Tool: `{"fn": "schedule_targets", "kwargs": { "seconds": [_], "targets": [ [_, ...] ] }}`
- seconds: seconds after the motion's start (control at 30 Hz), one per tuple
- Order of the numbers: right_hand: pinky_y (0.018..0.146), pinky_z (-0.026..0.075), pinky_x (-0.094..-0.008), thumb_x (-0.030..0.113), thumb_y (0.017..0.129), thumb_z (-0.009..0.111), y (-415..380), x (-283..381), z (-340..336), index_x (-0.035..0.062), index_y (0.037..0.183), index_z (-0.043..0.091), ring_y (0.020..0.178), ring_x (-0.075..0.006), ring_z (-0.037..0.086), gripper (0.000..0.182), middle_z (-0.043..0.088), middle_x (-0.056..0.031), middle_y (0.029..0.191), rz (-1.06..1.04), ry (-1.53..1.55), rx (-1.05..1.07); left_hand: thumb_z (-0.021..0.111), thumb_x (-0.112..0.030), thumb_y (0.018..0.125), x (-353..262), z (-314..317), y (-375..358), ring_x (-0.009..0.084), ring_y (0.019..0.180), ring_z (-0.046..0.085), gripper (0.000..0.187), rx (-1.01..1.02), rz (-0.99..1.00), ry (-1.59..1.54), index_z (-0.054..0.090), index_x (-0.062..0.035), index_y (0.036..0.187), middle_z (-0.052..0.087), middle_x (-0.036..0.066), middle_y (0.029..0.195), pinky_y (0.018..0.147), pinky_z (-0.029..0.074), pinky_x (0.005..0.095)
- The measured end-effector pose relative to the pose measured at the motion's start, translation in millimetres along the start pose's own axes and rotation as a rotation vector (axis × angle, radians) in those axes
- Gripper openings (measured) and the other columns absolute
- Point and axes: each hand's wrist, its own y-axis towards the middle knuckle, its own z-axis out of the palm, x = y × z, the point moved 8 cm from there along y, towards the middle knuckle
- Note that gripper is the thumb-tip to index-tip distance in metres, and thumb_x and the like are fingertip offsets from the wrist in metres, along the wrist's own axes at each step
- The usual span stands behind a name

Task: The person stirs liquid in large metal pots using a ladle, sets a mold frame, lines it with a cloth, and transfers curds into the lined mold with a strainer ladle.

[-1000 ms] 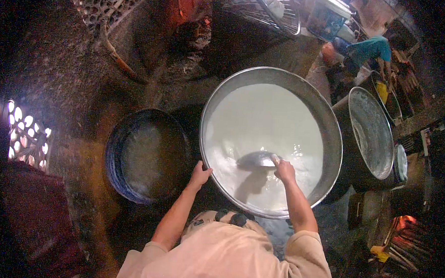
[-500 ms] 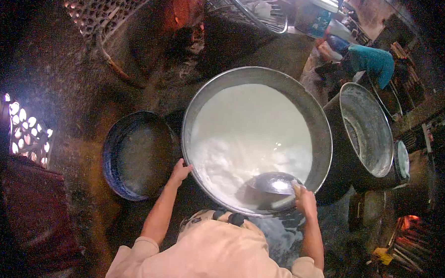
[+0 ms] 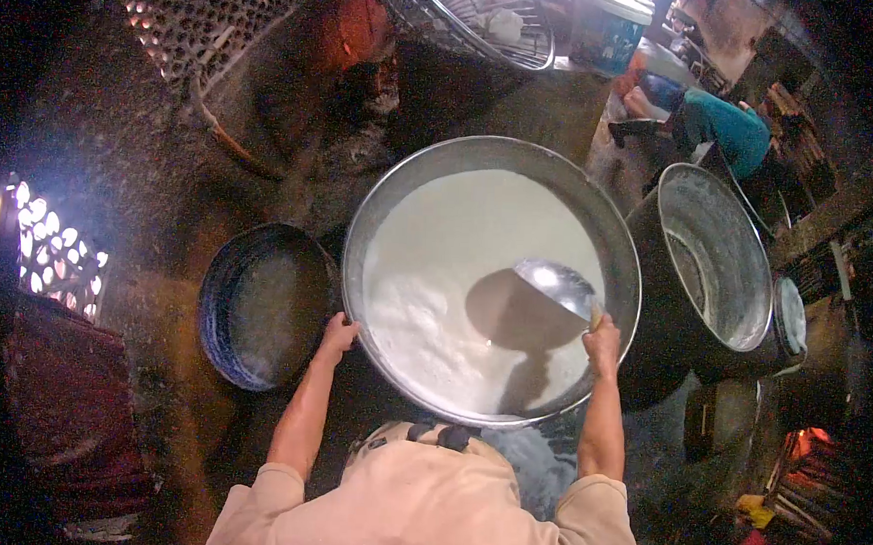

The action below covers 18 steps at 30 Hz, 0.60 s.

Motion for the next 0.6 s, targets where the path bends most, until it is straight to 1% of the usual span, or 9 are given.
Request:
{"fn": "schedule_targets", "kwargs": {
  "seconds": [0.07, 0.1, 0.23, 0.33, 0.4, 0.43, 0.47, 0.5, 0.6],
  "targets": [
    [0.05, 0.051, -0.04, 0.003, 0.065, 0.056, -21, 32, 0, 0.0015, 0.097, 0.06, 0.057, -0.0287, 0.063, 0.032, 0.062, -0.0177, 0.067, 0.281, 0.292, 0.256, 0.062, -0.012, 0.075, 10, 2, 14, 0.0255, 0.098, 0.056, 0.036, -0.031, 0.022, 0.03, 0.054, 0.0022, 0.108, 0.06, 0.016, 0.106, 0.084, 0.043, 0.0357],
    [0.039, 0.048, -0.0353, 0.003, 0.065, 0.055, -23, 32, 12, 0.0009, 0.093, 0.061, 0.045, -0.0202, 0.058, 0.028, 0.059, -0.0126, 0.059, 0.163, 0.338, 0.177, 0.062, -0.012, 0.076, 16, 1, 19, 0.0252, 0.097, 0.057, 0.036, -0.048, 0.03, 0.045, 0.054, 0.0019, 0.108, 0.06, 0.015, 0.105, 0.083, 0.043, 0.0358],
    [0.044, 0.051, -0.0385, 0.006, 0.067, 0.057, -48, 37, 61, 0.0002, 0.098, 0.06, 0.056, -0.0301, 0.063, 0.031, 0.064, -0.02, 0.071, 0.207, 0.254, 0.366, 0.063, -0.013, 0.08, 3, 2, 4, 0.026, 0.101, 0.056, 0.038, 0.039, -0.043, 0.018, 0.052, 0.0015, 0.113, 0.057, 0.016, 0.113, 0.086, 0.042, 0.0364],
    [0.042, 0.051, -0.0379, 0.006, 0.067, 0.058, -76, 47, 89, -0.0004, 0.097, 0.059, 0.055, -0.0298, 0.063, 0.031, 0.063, -0.0199, 0.071, 0.247, 0.373, 0.43, 0.062, -0.016, 0.079, 21, 4, 27, 0.0164, 0.075, 0.055, 0.036, -0.012, 0.107, 0.072, 0.052, -0.002, 0.111, 0.06, 0.008, 0.09, 0.056, 0.044, 0.0326],
    [0.042, 0.051, -0.0375, 0.006, 0.067, 0.057, -91, 56, 106, 0.0002, 0.097, 0.059, 0.053, -0.029, 0.062, 0.03, 0.063, -0.0193, 0.07, 0.236, 0.36, 0.44, 0.063, -0.014, 0.078, 43, 7, 45, 0.0185, 0.078, 0.056, 0.036, -0.051, 0.137, 0.055, 0.053, -0.0003, 0.109, 0.06, 0.009, 0.092, 0.063, 0.045, 0.0333],
    [0.036, 0.045, -0.0318, 0.003, 0.065, 0.053, -100, 68, 106, 0.0029, 0.098, 0.059, 0.041, -0.0166, 0.052, 0.034, 0.055, -0.0076, 0.055, 0.226, 0.386, 0.432, 0.063, -0.014, 0.078, 43, 7, 44, 0.0193, 0.079, 0.057, 0.035, -0.06, 0.133, 0.067, 0.053, 0.0003, 0.109, 0.061, 0.01, 0.093, 0.065, 0.046, 0.0333],
    [0.036, 0.046, -0.032, 0.003, 0.064, 0.053, -107, 77, 107, 0.0031, 0.098, 0.059, 0.041, -0.0171, 0.053, 0.034, 0.055, -0.0082, 0.055, 0.242, 0.368, 0.449, 0.063, -0.013, 0.078, 43, 10, 45, 0.0201, 0.081, 0.057, 0.035, -0.069, 0.131, 0.079, 0.053, 0.0009, 0.108, 0.061, 0.01, 0.094, 0.067, 0.046, 0.0333],
    [0.036, 0.046, -0.0326, 0.003, 0.064, 0.054, -115, 82, 115, 0.0023, 0.096, 0.059, 0.041, -0.018, 0.054, 0.033, 0.056, -0.0091, 0.055, 0.245, 0.362, 0.467, 0.064, -0.012, 0.078, 5, 5, 11, 0.022, 0.087, 0.058, 0.037, 0.024, 0.083, 0.033, 0.052, 0.0022, 0.11, 0.061, 0.013, 0.098, 0.075, 0.046, 0.0334],
    [0.037, 0.048, -0.0346, 0.004, 0.063, 0.056, -131, 109, 121, -0.0011, 0.092, 0.057, 0.043, -0.021, 0.057, 0.03, 0.057, -0.0123, 0.056, 0.15, 0.309, 0.507, 0.065, -0.012, 0.078, 5, 5, 14, 0.023, 0.091, 0.057, 0.039, 0.059, 0.086, 0.05, 0.052, 0.0035, 0.111, 0.06, 0.014, 0.103, 0.08, 0.045, 0.0334]
  ]
}}
